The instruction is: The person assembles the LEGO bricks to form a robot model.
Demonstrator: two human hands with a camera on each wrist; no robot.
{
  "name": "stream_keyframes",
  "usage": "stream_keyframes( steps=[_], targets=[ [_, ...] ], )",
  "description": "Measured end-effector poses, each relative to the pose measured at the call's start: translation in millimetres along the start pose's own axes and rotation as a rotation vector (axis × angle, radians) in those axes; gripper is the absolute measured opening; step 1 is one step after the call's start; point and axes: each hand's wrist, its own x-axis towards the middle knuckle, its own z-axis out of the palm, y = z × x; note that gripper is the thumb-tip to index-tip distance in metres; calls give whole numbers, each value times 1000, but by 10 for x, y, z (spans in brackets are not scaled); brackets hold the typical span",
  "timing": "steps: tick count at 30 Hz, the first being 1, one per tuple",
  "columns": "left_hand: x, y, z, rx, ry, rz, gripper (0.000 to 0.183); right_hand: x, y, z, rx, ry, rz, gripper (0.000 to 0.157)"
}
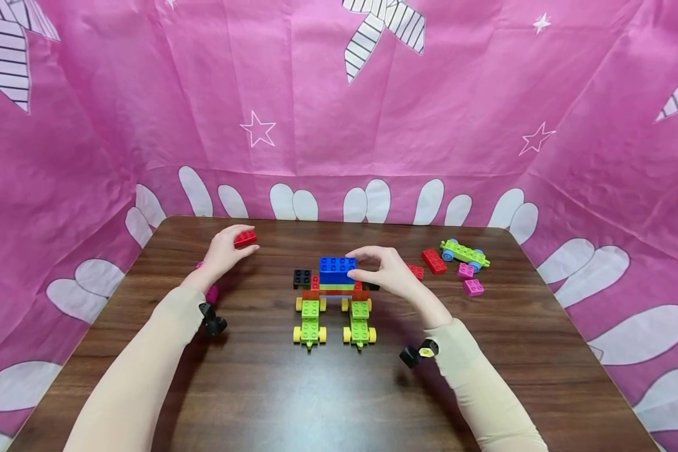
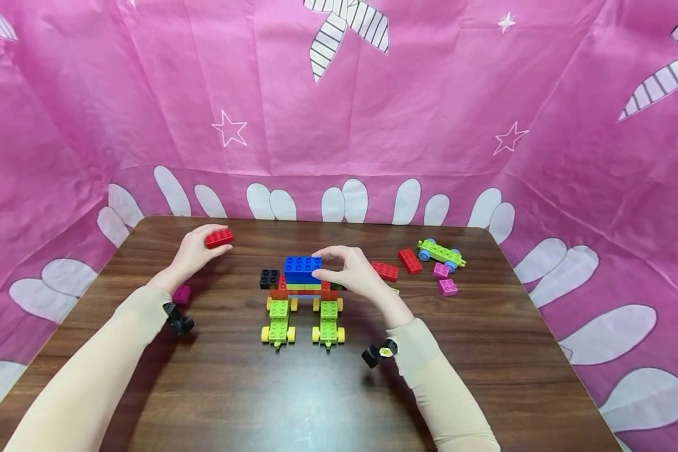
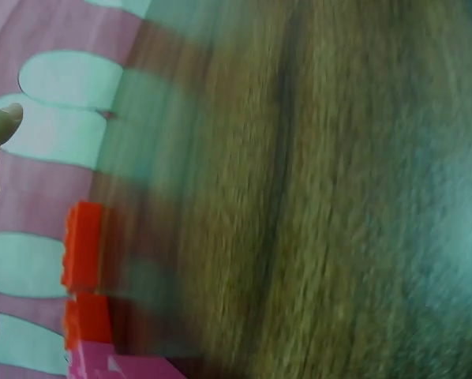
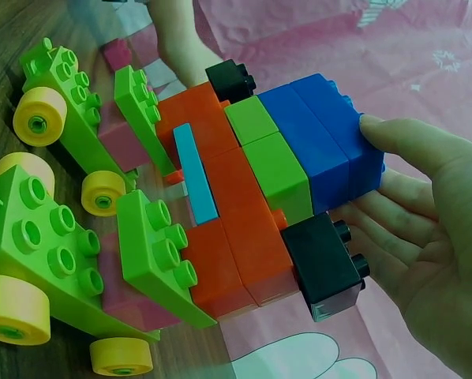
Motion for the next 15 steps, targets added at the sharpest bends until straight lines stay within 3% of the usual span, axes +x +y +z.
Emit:
stream_keyframes(
  steps=[15],
  targets=[
    [62,-256,-24,25,-130,-126,58,6,20,4,18,0,6,33]
  ],
)
